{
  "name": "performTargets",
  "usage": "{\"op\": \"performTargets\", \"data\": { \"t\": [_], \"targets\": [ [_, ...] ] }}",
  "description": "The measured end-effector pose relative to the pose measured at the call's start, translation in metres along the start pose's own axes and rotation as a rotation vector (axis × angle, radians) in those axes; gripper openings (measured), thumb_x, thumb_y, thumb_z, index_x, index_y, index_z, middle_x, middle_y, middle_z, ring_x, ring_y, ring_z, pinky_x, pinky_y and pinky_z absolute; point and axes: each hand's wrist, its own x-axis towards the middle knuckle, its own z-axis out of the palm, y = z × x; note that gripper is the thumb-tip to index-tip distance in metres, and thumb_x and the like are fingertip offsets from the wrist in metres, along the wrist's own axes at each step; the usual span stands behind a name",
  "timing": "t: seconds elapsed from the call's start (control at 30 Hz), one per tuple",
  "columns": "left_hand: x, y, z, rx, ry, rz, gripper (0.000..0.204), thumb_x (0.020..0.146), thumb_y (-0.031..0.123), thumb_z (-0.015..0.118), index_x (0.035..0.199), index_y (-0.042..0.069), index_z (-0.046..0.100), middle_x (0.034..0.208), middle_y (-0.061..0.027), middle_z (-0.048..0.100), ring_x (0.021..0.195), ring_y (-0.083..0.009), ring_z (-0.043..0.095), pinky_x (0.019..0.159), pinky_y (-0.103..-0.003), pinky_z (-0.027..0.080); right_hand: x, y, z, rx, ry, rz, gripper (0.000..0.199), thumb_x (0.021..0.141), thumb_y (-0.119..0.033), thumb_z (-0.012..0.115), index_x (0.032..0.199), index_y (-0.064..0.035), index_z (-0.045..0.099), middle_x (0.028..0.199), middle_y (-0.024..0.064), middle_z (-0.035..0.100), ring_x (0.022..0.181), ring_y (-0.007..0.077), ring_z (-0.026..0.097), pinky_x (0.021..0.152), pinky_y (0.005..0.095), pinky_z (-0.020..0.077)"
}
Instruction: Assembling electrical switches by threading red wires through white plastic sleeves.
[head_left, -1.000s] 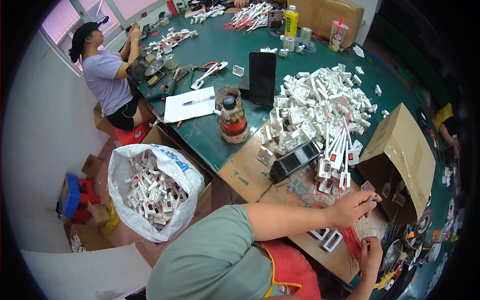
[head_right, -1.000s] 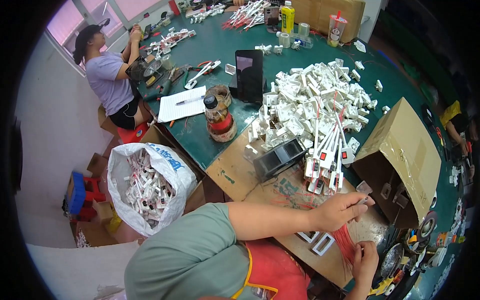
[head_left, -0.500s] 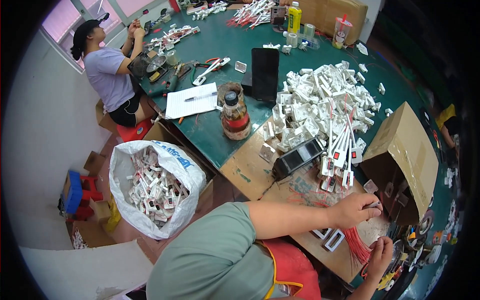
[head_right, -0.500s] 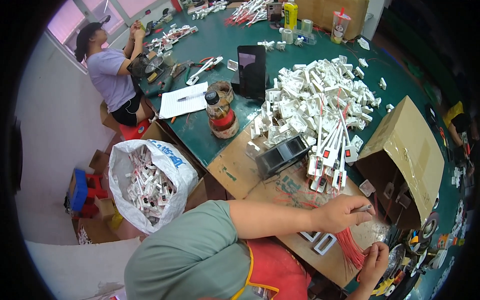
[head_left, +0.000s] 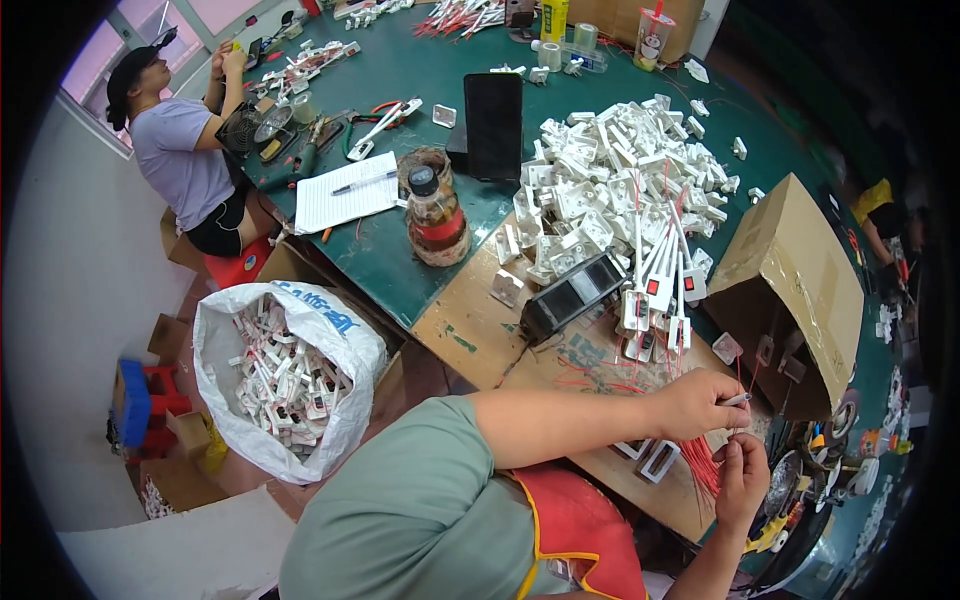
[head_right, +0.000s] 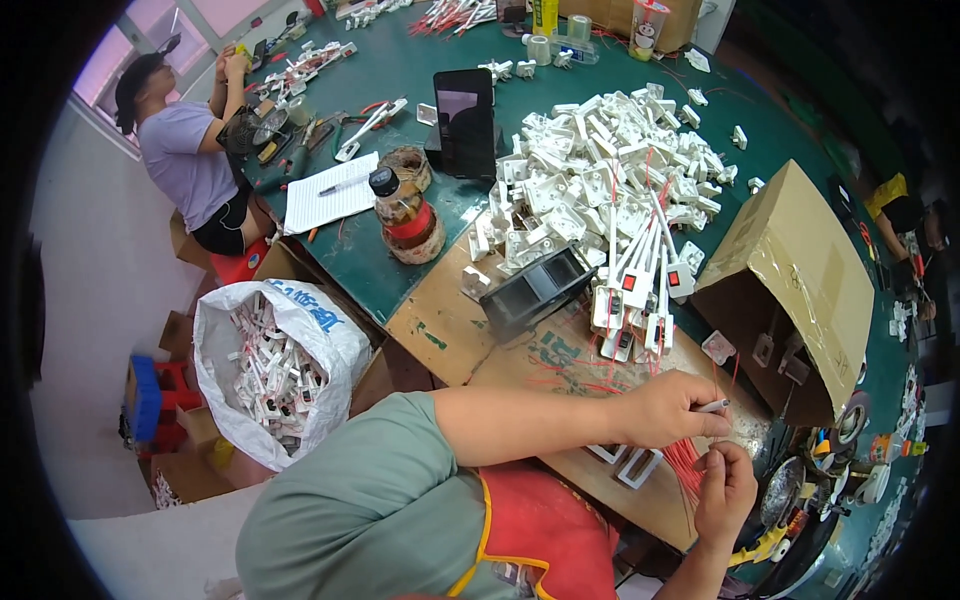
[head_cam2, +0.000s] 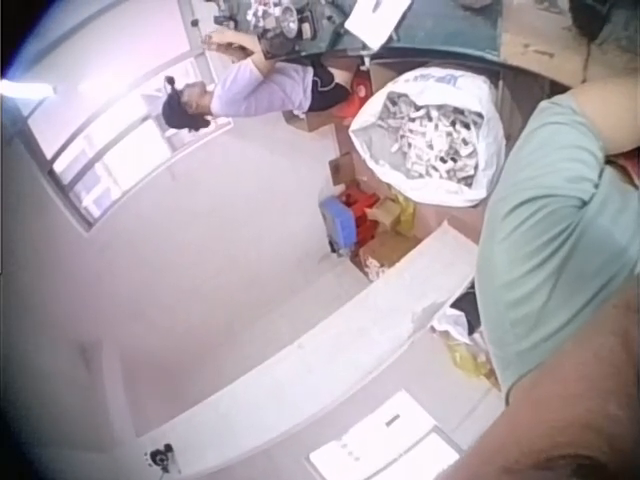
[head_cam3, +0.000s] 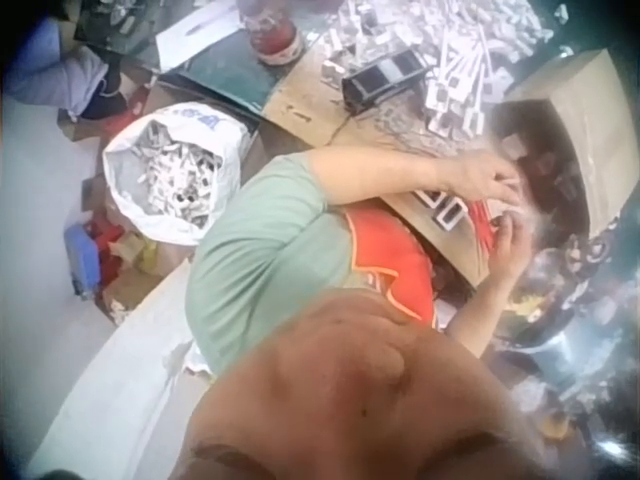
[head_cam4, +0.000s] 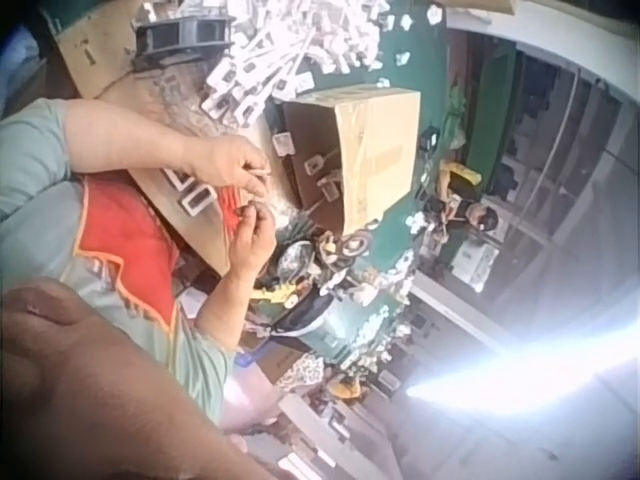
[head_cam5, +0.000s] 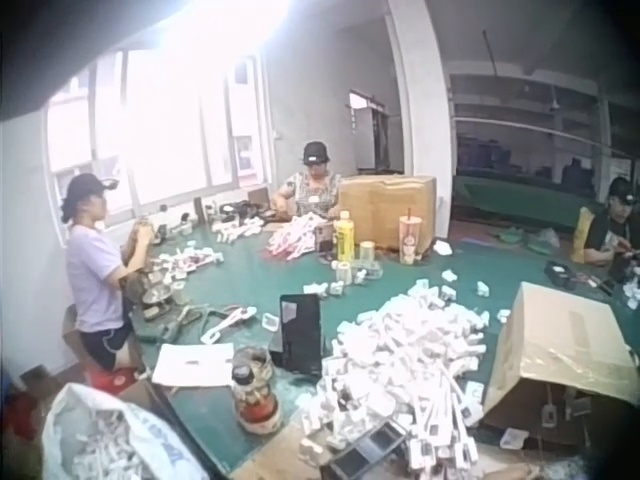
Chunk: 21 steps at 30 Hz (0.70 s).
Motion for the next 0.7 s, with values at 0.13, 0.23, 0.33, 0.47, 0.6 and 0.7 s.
{"op": "performTargets", "data": {
  "t": [0.13,0.23,0.33,0.47,0.6,0.7],
  "targets": [
    [0.003,-0.002,0.002,-0.093,0.062,-0.027,0.019,0.086,0.018,0.066,0.088,-0.001,0.065,0.075,-0.006,0.065,0.072,-0.0112,0.059,0.068,-0.028,0.048,0.0,-0.007,-0.001,-0.12,0.014,0.074,0.012,0.093,-0.006,0.054,0.098,0.0027,0.06,0.073,0.0057,0.064,0.061,0.0062,0.051,0.057,0.0204,0.0397],
    [0.006,0.001,0.0,-0.17,0.116,-0.053,0.018,0.086,0.016,0.065,0.084,-0.002,0.064,0.072,-0.006,0.064,0.069,-0.0117,0.059,0.065,-0.028,0.048,-0.001,-0.008,-0.003,-0.206,0.004,0.083,0.013,0.09,-0.006,0.057,0.096,0.0042,0.062,0.074,0.0082,0.065,0.064,0.0105,0.056,0.061,0.0238,0.0443],
    [0.007,0.001,-0.002,-0.189,0.129,-0.096,0.017,0.087,0.015,0.065,0.083,-0.001,0.064,0.072,-0.0054,0.064,0.068,-0.011,0.059,0.063,-0.028,0.048,-0.001,-0.003,0.001,-0.208,-0.005,0.093,0.013,0.088,-0.007,0.06,0.093,0.0044,0.064,0.074,0.0098,0.065,0.065,0.0137,0.059,0.064,0.0262,0.0465],
    [0.008,0.003,-0.002,-0.124,0.143,-0.108,0.018,0.088,0.017,0.064,0.083,-0.001,0.064,0.071,-0.0049,0.063,0.068,-0.0108,0.059,0.063,-0.028,0.047,-0.003,-0.005,0.0,-0.355,-0.019,0.027,0.013,0.084,-0.009,0.063,0.09,0.0029,0.065,0.074,0.012,0.064,0.064,0.0159,0.059,0.063,0.0275,0.0468],
    [0.007,-0.007,0.001,-0.126,0.134,-0.065,0.021,0.091,0.021,0.062,0.091,0.001,0.065,0.074,-0.0025,0.063,0.07,-0.0071,0.055,0.065,-0.025,0.045,-0.006,-0.003,-0.002,-0.355,-0.024,-0.021,0.01,0.081,-0.005,0.065,0.089,0.0026,0.066,0.073,0.0117,0.063,0.062,0.0154,0.059,0.06,0.0273,0.0464],
    [0.008,-0.009,0.0,-0.128,0.129,-0.088,0.02,0.092,0.021,0.061,0.094,0.001,0.064,0.076,-0.0015,0.063,0.068,-0.0057,0.052,0.062,-0.024,0.043,-0.004,0.014,-0.006,-0.313,-0.034,0.012,0.008,0.082,-0.003,0.064,0.087,0.0038,0.064,0.071,0.0095,0.063,0.058,0.0119,0.057,0.057,0.0251,0.0457]
  ]
}}
